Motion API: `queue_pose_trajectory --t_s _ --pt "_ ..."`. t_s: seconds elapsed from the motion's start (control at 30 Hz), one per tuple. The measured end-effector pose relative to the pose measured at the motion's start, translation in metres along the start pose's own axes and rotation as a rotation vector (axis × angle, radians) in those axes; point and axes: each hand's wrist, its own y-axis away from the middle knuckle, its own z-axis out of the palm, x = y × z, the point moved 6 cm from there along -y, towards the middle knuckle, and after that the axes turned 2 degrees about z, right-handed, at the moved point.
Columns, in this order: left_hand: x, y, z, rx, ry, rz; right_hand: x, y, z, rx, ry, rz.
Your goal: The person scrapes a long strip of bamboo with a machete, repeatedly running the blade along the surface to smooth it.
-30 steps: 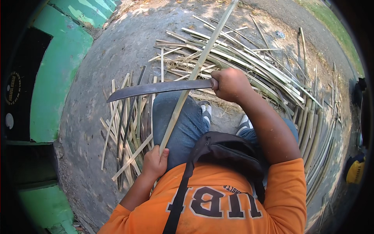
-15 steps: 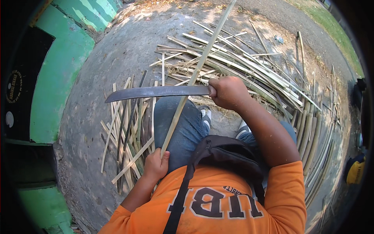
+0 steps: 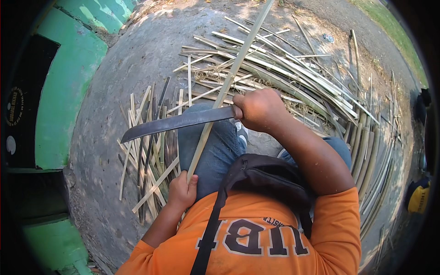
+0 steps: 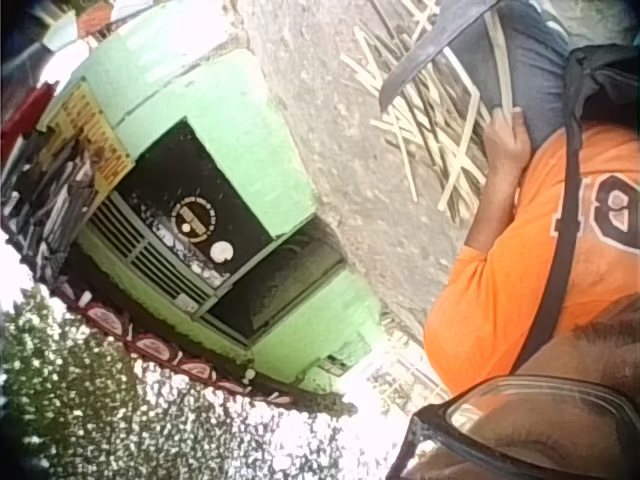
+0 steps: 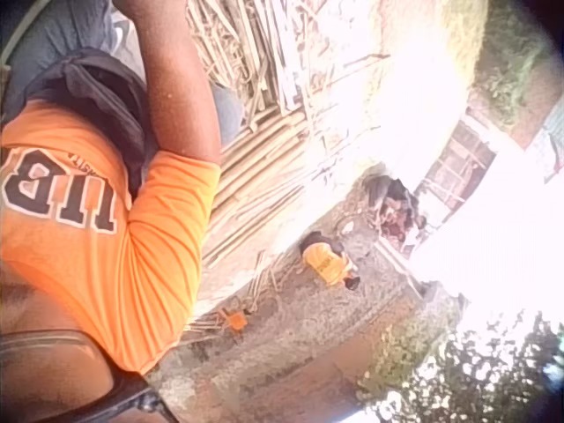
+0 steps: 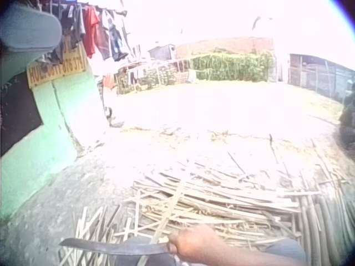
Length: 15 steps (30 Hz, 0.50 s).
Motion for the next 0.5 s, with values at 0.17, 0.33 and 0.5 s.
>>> queue_pose_trajectory --t_s 0.17,0.33,0.5 --pt "0.004 -0.002 -0.001 -0.006 0.012 -0.005 0.048 -0.001 -0.01 0.135 -0.053 0.093" --pt "0.0 -0.002 0.001 0.01 0.01 0.017 0.019 0.003 -0.013 0.066 -0.012 0.032" --pt "-0.002 0.002 0.0 0.0 0.021 0.003 0.005 0.001 -0.005 0.038 0.022 -0.035"
